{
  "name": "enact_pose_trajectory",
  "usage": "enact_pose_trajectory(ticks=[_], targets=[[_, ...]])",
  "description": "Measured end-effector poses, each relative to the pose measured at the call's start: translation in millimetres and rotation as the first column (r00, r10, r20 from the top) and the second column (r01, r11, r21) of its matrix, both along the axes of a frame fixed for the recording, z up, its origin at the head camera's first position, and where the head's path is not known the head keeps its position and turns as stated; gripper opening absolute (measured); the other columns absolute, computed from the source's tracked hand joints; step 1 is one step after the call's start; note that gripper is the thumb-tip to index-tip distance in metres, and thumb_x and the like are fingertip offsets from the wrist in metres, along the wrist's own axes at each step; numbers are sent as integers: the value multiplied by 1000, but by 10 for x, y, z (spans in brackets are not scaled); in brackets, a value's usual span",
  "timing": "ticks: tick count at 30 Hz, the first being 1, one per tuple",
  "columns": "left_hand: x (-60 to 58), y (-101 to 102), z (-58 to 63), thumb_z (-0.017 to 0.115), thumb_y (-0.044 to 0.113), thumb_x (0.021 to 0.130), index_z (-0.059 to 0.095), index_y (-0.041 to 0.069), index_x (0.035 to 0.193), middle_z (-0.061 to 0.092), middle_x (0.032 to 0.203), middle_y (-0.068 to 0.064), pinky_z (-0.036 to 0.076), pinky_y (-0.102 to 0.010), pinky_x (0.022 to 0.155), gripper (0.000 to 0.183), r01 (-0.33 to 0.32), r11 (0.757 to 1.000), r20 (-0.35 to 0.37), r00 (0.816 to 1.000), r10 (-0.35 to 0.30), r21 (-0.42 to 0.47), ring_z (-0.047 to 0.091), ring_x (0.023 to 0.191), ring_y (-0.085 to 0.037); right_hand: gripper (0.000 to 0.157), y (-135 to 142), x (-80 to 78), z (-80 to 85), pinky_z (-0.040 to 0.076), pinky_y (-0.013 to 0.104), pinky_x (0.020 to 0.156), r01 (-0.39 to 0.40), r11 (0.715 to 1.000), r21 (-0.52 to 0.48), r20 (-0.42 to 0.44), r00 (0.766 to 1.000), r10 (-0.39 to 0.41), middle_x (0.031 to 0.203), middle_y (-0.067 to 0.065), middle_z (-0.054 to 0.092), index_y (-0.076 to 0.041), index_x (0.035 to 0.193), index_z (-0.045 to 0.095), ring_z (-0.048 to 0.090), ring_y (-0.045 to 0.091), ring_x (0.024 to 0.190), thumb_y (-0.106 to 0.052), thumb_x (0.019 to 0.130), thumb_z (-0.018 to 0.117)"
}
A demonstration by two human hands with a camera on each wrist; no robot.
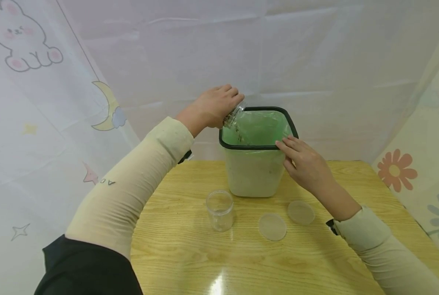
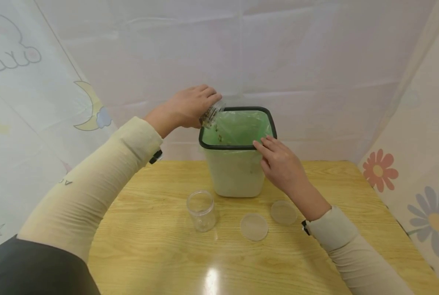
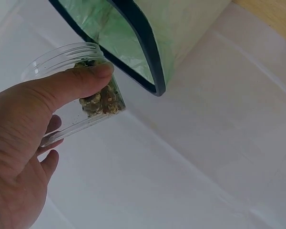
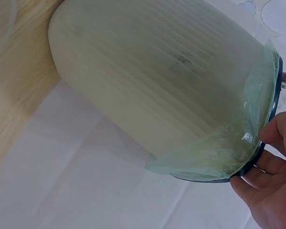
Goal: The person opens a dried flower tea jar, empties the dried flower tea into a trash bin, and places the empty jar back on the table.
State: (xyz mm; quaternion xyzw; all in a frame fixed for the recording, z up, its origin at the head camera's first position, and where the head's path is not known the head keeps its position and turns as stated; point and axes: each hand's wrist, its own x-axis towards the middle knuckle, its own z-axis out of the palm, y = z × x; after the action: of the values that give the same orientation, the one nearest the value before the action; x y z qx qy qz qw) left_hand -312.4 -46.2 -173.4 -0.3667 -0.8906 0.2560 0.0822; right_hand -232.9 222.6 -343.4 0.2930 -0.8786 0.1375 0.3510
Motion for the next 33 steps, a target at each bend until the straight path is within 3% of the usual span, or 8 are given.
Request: enact_pose_trajectory(ticks=[25, 33], targets=[[8, 8, -24, 81, 21, 87, 27, 4, 157, 36, 155, -17, 27, -43, 122, 90, 33, 999, -17, 999, -33, 8, 31, 146, -34, 46, -28, 25, 3, 49, 54, 102, -4, 1000, 1, -11, 1000, 4, 135, 21, 63, -2, 135, 65, 56, 39, 129, 5, 89, 66], [12, -3, -34, 75, 13, 91, 27, 4, 157, 36, 154, -17, 28, -44, 121, 82, 39, 999, -28, 999, -39, -7, 31, 145, -34, 47, -34, 45, 3, 49, 55, 102, -10, 1000, -7, -17, 1000, 10, 135, 21, 63, -2, 135, 64, 56, 39, 129, 6, 89, 65]])
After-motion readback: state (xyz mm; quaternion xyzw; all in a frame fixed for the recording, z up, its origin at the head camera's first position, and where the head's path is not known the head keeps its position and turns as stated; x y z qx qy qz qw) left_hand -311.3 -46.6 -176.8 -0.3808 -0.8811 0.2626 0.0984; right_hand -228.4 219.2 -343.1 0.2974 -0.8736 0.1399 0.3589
